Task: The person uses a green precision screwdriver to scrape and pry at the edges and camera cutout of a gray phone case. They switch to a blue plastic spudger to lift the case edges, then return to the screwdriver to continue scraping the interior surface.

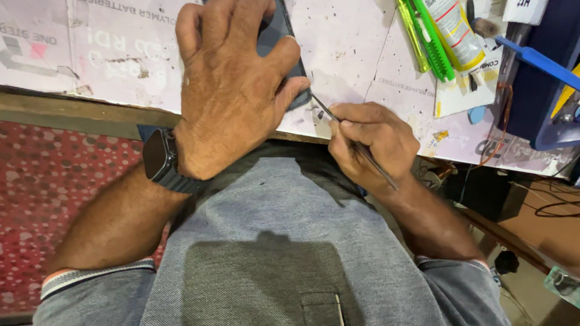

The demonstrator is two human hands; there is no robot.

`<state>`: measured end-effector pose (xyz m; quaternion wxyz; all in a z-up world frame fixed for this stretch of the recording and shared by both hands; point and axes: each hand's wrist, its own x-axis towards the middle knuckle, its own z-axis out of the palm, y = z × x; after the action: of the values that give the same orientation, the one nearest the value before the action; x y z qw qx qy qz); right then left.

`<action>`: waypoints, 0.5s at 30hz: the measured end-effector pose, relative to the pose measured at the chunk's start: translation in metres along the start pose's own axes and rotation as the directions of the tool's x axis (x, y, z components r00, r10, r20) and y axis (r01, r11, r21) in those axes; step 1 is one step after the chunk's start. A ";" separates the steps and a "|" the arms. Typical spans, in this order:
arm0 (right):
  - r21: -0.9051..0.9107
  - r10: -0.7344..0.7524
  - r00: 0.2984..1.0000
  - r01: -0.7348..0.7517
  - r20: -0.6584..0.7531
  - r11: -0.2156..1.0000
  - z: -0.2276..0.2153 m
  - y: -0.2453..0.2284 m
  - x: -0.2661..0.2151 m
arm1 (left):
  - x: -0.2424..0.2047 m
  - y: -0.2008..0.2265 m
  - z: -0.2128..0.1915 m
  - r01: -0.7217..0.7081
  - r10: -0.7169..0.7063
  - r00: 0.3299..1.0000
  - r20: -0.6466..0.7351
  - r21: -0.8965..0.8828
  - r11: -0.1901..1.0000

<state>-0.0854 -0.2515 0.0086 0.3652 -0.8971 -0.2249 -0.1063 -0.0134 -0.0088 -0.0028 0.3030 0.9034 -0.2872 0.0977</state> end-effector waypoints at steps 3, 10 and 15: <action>0.044 0.008 1.000 -0.009 0.012 0.999 -0.003 0.000 0.002 | 0.001 0.001 -0.001 0.002 -0.002 1.000 -0.014 0.003 1.000; 0.115 0.094 0.996 -0.094 0.008 0.989 -0.005 -0.002 0.002 | 0.001 0.001 0.000 0.005 -0.006 1.000 -0.007 -0.014 1.000; 0.156 0.170 0.985 -0.172 0.026 0.973 -0.004 -0.002 0.000 | 0.001 0.001 0.003 -0.013 0.013 1.000 -0.026 -0.006 1.000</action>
<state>-0.0867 -0.2534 0.0122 0.4415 -0.8820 -0.1568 -0.0508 -0.0130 -0.0114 -0.0040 0.3088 0.8993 -0.2893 0.1104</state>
